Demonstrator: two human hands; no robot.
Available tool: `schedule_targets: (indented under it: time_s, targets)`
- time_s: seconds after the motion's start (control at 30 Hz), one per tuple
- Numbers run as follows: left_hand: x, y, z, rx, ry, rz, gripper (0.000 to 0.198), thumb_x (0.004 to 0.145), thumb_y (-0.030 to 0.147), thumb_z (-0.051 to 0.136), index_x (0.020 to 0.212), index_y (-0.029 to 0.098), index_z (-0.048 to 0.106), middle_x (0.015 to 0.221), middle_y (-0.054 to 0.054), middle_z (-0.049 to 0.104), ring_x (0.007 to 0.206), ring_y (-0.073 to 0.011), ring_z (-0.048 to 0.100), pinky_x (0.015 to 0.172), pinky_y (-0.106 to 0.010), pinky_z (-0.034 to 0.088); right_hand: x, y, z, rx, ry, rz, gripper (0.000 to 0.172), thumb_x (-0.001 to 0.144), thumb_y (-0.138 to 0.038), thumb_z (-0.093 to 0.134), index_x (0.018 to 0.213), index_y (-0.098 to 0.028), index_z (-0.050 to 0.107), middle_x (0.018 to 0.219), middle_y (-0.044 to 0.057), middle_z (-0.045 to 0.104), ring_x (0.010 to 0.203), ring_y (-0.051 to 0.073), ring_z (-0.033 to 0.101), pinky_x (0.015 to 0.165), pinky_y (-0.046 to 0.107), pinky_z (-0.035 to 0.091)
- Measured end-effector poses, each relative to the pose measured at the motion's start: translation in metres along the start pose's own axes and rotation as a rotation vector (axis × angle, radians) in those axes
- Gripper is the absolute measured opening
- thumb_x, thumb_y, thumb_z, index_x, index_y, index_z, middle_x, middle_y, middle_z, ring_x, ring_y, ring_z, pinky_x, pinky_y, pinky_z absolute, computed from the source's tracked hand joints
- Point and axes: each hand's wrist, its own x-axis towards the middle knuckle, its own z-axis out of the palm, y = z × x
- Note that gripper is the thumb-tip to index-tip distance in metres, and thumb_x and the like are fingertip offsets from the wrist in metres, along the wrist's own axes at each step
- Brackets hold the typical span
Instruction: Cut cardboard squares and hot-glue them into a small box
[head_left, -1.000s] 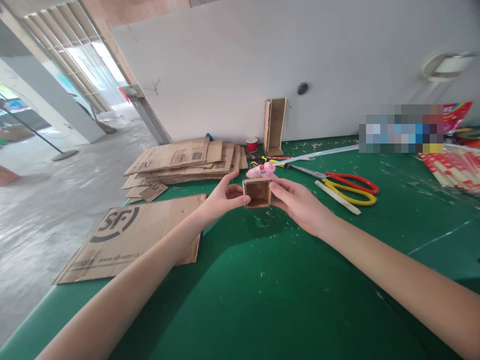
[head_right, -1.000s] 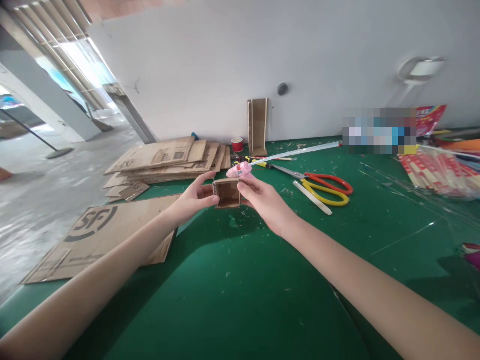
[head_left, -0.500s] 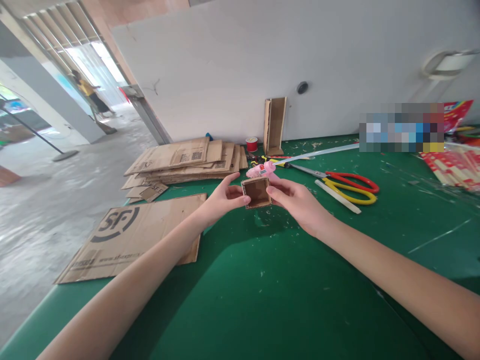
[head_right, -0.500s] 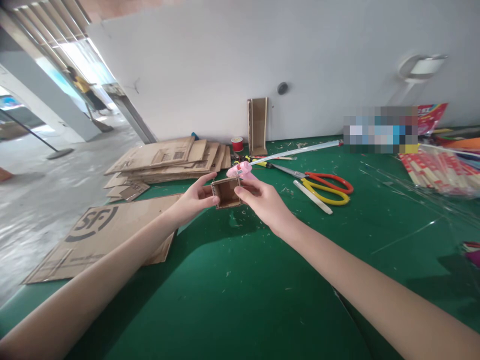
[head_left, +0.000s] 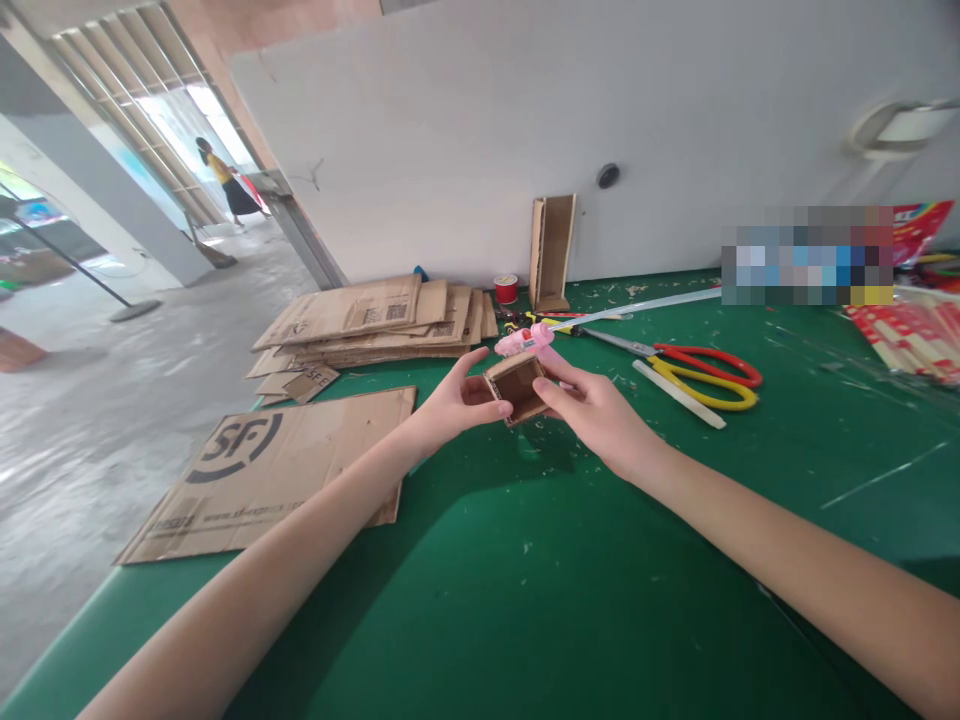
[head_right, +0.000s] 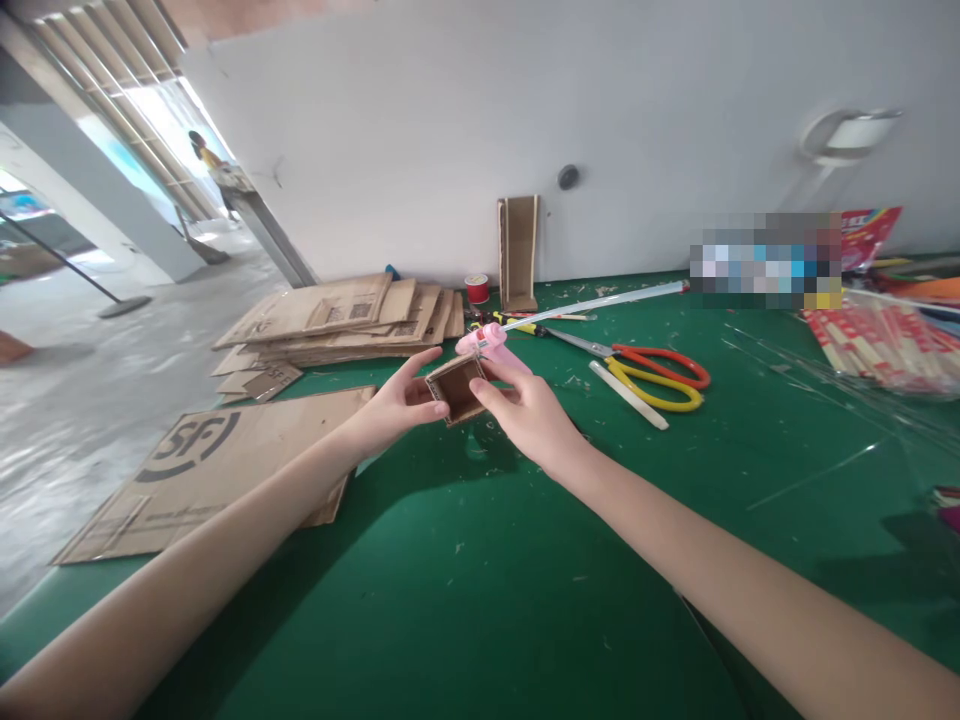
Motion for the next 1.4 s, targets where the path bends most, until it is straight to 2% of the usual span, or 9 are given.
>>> schedule_targets:
  time_s: [0.23,0.47,0.6,0.7,0.77,0.83,0.9,1.2,1.4]
  targets:
    - [-0.001,0.0,-0.001,0.018,-0.081,0.026,0.095,0.064,0.03,0.081,0.14,0.02,0.025,0.113,-0.013,0.064,0.105,-0.029,0.061,0.089,-0.043,0.047,0.002,0.0,-0.003,-0.008,0.028,-0.046,0.042,0.079,-0.036,0.067,0.119,-0.024,0.064,0.128,0.006,0.061,0.102,0.024,0.065,0.086,0.042,0.055]
    - [-0.001,-0.001,0.002,-0.036,-0.05,0.018,0.094,0.062,0.029,0.082,0.138,0.018,0.028,0.109,-0.011,0.065,0.097,-0.0249,0.063,0.087,-0.04,0.048,0.001,-0.006,-0.003,-0.128,0.11,-0.079,0.034,0.079,-0.038,0.065,0.107,-0.018,0.068,0.109,0.009,0.07,0.098,0.023,0.065,0.087,0.039,0.05]
    - [-0.001,-0.001,0.002,-0.047,0.02,0.026,0.094,0.063,0.031,0.081,0.138,0.016,0.027,0.093,-0.006,0.067,0.085,-0.02,0.065,0.085,-0.038,0.048,0.0,-0.008,-0.005,-0.179,0.131,-0.126,0.034,0.083,-0.045,0.058,0.1,-0.018,0.068,0.088,0.005,0.07,0.079,0.019,0.063,0.067,0.03,0.048]
    - [-0.001,0.001,0.003,-0.017,0.026,0.004,0.098,0.062,0.03,0.082,0.139,0.017,0.025,0.091,-0.006,0.067,0.087,-0.0216,0.065,0.085,-0.039,0.047,-0.001,-0.009,-0.009,-0.341,0.154,-0.168,0.03,0.088,-0.043,0.051,0.079,-0.018,0.064,0.059,-0.002,0.054,0.053,0.012,0.047,0.049,0.025,0.033]
    - [-0.002,0.002,0.005,0.004,0.023,-0.006,0.099,0.061,0.03,0.083,0.14,0.017,0.024,0.092,-0.006,0.067,0.088,-0.0228,0.065,0.085,-0.04,0.047,-0.001,-0.009,-0.011,-0.475,0.202,-0.205,0.033,0.089,-0.039,0.048,0.063,-0.019,0.052,0.049,-0.005,0.039,0.046,0.01,0.034,0.045,0.026,0.023]
    - [-0.003,0.003,0.007,0.023,0.034,-0.006,0.099,0.061,0.031,0.083,0.14,0.017,0.024,0.094,-0.007,0.067,0.09,-0.0238,0.065,0.085,-0.041,0.047,-0.002,-0.009,-0.012,-0.554,0.258,-0.247,0.037,0.09,-0.036,0.047,0.057,-0.02,0.041,0.047,-0.006,0.032,0.045,0.009,0.03,0.046,0.027,0.02]
    - [-0.003,0.003,0.009,0.032,0.053,-0.002,0.098,0.061,0.031,0.083,0.139,0.017,0.026,0.096,-0.008,0.067,0.093,-0.025,0.065,0.086,-0.042,0.047,-0.003,-0.009,-0.011,-0.574,0.297,-0.279,0.038,0.09,-0.035,0.046,0.057,-0.02,0.036,0.047,-0.006,0.033,0.045,0.009,0.03,0.046,0.027,0.02]
    - [-0.001,-0.005,0.011,0.015,0.1,0.013,0.091,0.061,0.033,0.083,0.135,0.018,0.032,0.113,-0.013,0.06,0.1,-0.0269,0.062,0.087,-0.042,0.049,-0.008,-0.015,-0.008,-0.555,0.368,-0.377,0.036,0.091,-0.035,0.045,0.059,-0.021,0.036,0.046,-0.006,0.031,0.044,0.009,0.03,0.045,0.026,0.022]
    - [-0.001,-0.008,0.012,0.012,0.112,0.014,0.095,0.062,0.033,0.082,0.138,0.021,0.028,0.116,-0.012,0.057,0.099,-0.0255,0.061,0.087,-0.041,0.049,-0.01,-0.015,-0.007,-0.576,0.352,-0.383,0.036,0.091,-0.036,0.044,0.059,-0.022,0.035,0.046,-0.006,0.031,0.043,0.01,0.029,0.044,0.027,0.021]
